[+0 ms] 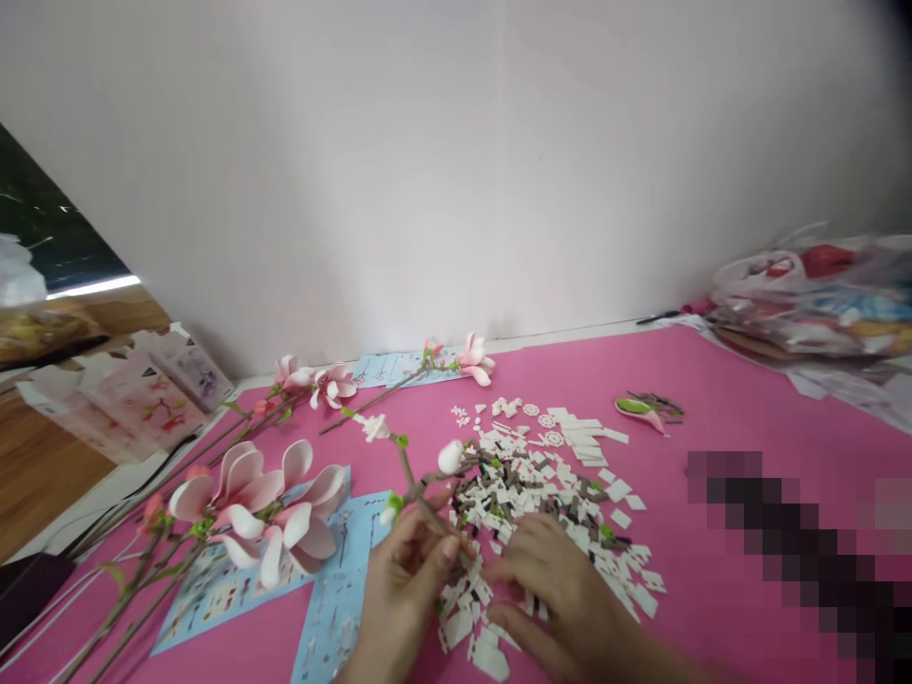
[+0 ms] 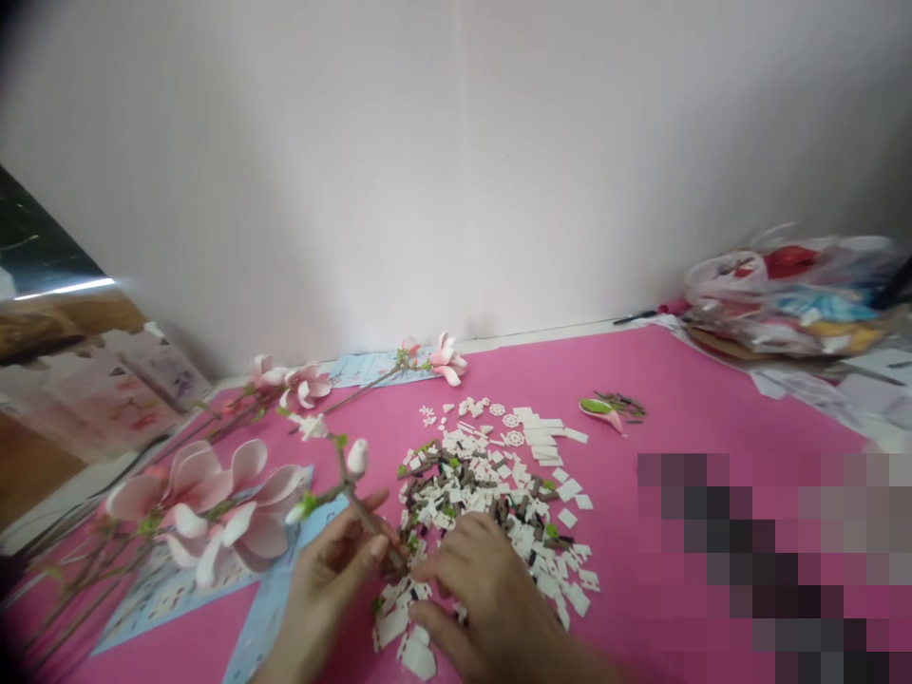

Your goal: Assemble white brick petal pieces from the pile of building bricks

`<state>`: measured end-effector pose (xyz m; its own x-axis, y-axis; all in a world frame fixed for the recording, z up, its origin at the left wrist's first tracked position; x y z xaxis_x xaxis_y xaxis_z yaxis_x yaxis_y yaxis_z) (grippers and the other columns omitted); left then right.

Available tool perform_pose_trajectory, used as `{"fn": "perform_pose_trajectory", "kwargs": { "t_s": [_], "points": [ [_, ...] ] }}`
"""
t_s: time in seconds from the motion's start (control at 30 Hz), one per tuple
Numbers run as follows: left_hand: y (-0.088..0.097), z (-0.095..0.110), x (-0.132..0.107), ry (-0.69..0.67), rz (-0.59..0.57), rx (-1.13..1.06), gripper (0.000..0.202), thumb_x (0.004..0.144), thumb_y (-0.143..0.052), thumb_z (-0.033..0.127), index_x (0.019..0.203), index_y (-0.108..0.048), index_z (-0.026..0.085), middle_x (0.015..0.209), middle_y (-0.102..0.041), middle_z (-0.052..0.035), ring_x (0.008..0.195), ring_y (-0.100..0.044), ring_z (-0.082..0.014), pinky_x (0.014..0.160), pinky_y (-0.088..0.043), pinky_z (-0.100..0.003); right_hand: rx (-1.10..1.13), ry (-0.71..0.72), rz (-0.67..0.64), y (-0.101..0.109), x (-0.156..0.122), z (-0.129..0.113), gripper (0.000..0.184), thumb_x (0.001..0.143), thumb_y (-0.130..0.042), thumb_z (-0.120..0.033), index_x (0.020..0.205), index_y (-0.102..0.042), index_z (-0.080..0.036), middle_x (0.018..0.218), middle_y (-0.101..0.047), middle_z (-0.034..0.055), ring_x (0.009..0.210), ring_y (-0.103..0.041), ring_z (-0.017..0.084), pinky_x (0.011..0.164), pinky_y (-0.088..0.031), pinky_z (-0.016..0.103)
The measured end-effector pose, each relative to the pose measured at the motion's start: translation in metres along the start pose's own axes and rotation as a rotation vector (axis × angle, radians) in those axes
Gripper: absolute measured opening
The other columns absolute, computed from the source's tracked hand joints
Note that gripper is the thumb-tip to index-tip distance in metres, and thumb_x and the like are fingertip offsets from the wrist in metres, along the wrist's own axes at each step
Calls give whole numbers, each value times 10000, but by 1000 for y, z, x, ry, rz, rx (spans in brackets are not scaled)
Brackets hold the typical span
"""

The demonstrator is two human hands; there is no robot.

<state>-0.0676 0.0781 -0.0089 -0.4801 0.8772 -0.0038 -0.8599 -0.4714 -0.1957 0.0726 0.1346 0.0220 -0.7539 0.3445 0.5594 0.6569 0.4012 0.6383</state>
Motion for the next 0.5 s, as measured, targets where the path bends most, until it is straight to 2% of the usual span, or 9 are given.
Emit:
{"fn": "perform_pose_trajectory", "kwargs": {
  "t_s": [0.1,0.2,0.27,0.37,0.43,0.5],
  "points": [
    [14,6,9,-32,90,52,427,782,-732,337,1167,-629,186,766,-674,1,685,-636,-155,651,-506,-254,-27,-37,-34,4,-1,0,48,822,-579,-144,821,-616,-175,723,-561,28,751,-481,194,731,-378,352],
    [32,7,20,-47,165,183,510,768,-732,359,1208,-613,132,758,-666,-9,670,-627,-156,661,-522,-275,-39,6,-122,-2,-3,-5,76,782,-616,-118,803,-645,-185,760,-593,27,781,-492,192,753,-384,358],
    [39,5,29,-46,151,250,568,774,-716,379,1258,-579,116,744,-669,-7,664,-639,-169,678,-538,-308,-23,78,-176,-10,-5,-10,92,772,-658,-129,829,-668,-201,827,-631,19,834,-515,188,782,-393,350],
    [49,4,39,-61,150,302,539,749,-733,353,1211,-604,106,695,-660,10,643,-627,-164,642,-513,-282,3,258,-236,-26,-11,-18,33,869,-654,-248,857,-669,-221,978,-690,-1,988,-540,186,890,-391,349],
    [53,3,43,-66,146,337,561,747,-732,334,1228,-578,90,663,-658,15,619,-616,-159,620,-491,-271,-8,381,-261,-40,-19,-21,141,938,-585,-312,845,-651,-229,1041,-706,-33,1110,-519,177,984,-350,352],
    [55,2,45,-62,140,372,599,760,-714,328,1265,-526,66,657,-668,9,613,-619,-164,625,-489,-281,-35,431,-275,-52,-26,-18,175,961,-550,-318,831,-632,-232,1036,-716,-64,1196,-484,162,1066,-283,356]
  ]
}}
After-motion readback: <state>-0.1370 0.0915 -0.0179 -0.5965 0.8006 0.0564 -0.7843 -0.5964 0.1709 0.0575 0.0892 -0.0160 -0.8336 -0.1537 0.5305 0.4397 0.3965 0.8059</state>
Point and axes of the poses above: each hand's wrist, its own x-axis towards the middle knuckle, its own y-axis out of the back of the hand, z = x × y, the point moved 7 cm from there along x, towards the middle knuckle
